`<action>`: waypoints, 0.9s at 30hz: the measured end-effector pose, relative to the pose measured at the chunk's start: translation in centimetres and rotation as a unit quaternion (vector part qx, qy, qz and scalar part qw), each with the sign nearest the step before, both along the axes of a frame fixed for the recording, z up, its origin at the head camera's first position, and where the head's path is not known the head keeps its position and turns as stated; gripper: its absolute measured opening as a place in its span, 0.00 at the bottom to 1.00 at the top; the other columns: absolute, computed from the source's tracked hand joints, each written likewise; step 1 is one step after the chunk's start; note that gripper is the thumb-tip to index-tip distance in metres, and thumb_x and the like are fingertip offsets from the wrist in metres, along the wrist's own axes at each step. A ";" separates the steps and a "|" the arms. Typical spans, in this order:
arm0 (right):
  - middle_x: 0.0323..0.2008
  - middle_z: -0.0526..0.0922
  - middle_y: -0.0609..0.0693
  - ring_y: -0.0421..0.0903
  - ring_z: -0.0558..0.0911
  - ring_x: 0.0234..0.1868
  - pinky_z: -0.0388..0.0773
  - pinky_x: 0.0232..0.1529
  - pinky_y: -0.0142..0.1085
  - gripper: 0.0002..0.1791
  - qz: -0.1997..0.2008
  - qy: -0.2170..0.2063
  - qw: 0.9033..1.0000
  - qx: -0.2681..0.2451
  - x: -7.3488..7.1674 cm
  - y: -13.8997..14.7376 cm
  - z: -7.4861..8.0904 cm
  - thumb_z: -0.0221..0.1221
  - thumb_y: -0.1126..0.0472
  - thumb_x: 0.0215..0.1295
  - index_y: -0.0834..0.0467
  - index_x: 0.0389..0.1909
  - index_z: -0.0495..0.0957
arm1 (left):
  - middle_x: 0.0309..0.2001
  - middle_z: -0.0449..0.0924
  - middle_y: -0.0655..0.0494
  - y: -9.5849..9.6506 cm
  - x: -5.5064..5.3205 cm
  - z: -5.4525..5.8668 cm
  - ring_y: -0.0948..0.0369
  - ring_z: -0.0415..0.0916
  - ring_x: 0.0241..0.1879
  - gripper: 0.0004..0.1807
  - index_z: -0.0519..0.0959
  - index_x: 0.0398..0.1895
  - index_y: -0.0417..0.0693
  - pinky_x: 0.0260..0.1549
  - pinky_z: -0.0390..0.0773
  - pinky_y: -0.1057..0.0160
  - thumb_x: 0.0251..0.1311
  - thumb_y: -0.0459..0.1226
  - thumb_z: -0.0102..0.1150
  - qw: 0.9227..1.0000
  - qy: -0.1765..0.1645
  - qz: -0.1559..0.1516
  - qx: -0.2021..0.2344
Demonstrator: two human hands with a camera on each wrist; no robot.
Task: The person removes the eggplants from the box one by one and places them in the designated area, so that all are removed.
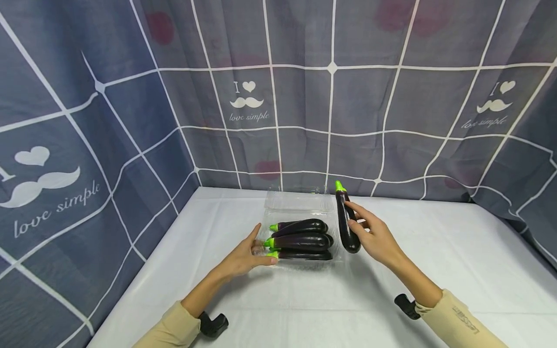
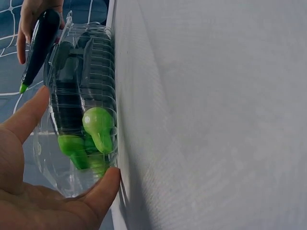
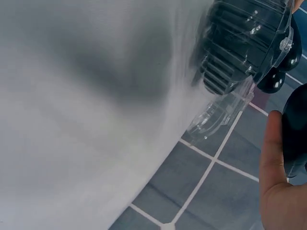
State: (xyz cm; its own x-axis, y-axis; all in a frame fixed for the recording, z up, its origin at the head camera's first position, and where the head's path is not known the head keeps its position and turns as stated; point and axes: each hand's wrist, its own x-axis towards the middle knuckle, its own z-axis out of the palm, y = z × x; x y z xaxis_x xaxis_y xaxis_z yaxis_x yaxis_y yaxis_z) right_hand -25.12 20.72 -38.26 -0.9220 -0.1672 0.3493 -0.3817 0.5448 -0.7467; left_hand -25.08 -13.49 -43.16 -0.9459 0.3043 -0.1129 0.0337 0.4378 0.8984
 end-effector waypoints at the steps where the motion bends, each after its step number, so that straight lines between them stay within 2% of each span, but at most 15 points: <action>1: 0.47 0.80 0.60 0.50 0.82 0.40 0.76 0.36 0.39 0.25 -0.001 -0.006 1.000 -0.005 0.1 0.2 0.0 0.54 0.62 0.73 0.55 0.70 0.69 | 0.67 0.64 0.35 0.0 0.0 0.0 0.40 0.63 0.67 0.63 0.39 0.81 0.51 0.51 0.73 0.40 0.52 0.47 0.75 1.000 0.000 0.000 0.001; 6: 0.48 0.79 0.61 0.47 0.80 0.38 0.75 0.35 0.36 0.25 -0.004 -0.031 0.999 -0.010 0.4 1.0 0.0 0.53 0.61 0.74 0.57 0.71 0.67 | 0.67 0.64 0.35 0.0 0.0 0.1 0.41 0.63 0.66 0.63 0.39 0.80 0.50 0.52 0.73 0.39 0.52 0.47 0.75 1.000 0.003 0.000 0.003; 10: 0.45 0.79 0.60 0.45 0.79 0.36 0.77 0.32 0.35 0.26 -0.005 -0.050 0.999 -0.019 0.3 1.6 -0.4 0.54 0.60 0.74 0.56 0.71 0.67 | 0.67 0.63 0.35 -0.1 -0.1 0.2 0.40 0.62 0.67 0.63 0.39 0.81 0.51 0.52 0.73 0.39 0.52 0.47 0.75 1.000 0.004 0.000 0.006; 16: 0.41 0.78 0.60 0.41 0.78 0.31 0.77 0.28 0.35 0.28 0.005 -0.078 0.996 -0.043 0.3 2.3 -1.1 0.57 0.60 0.72 0.61 0.71 0.65 | 0.68 0.62 0.33 -0.1 0.0 0.2 0.40 0.61 0.68 0.63 0.38 0.80 0.50 0.52 0.73 0.39 0.53 0.45 0.75 1.000 -0.004 -0.002 0.018; 23: 0.46 0.74 0.63 0.45 0.79 0.37 0.81 0.35 0.38 0.33 0.031 -0.153 0.985 -0.074 0.5 2.7 -2.1 0.61 0.62 0.68 0.60 0.72 0.63 | 0.67 0.64 0.35 0.0 0.1 0.2 0.41 0.63 0.67 0.63 0.38 0.80 0.50 0.51 0.74 0.41 0.53 0.45 0.74 1.000 -0.002 -0.001 0.010; 27: 0.47 0.74 0.64 0.48 0.79 0.38 0.82 0.35 0.39 0.35 0.044 -0.177 0.980 -0.078 0.7 2.6 -2.6 0.62 0.63 0.66 0.62 0.72 0.63 | 0.67 0.65 0.36 0.1 0.1 0.2 0.42 0.63 0.66 0.63 0.38 0.80 0.50 0.51 0.74 0.41 0.52 0.45 0.75 1.000 -0.003 0.002 0.010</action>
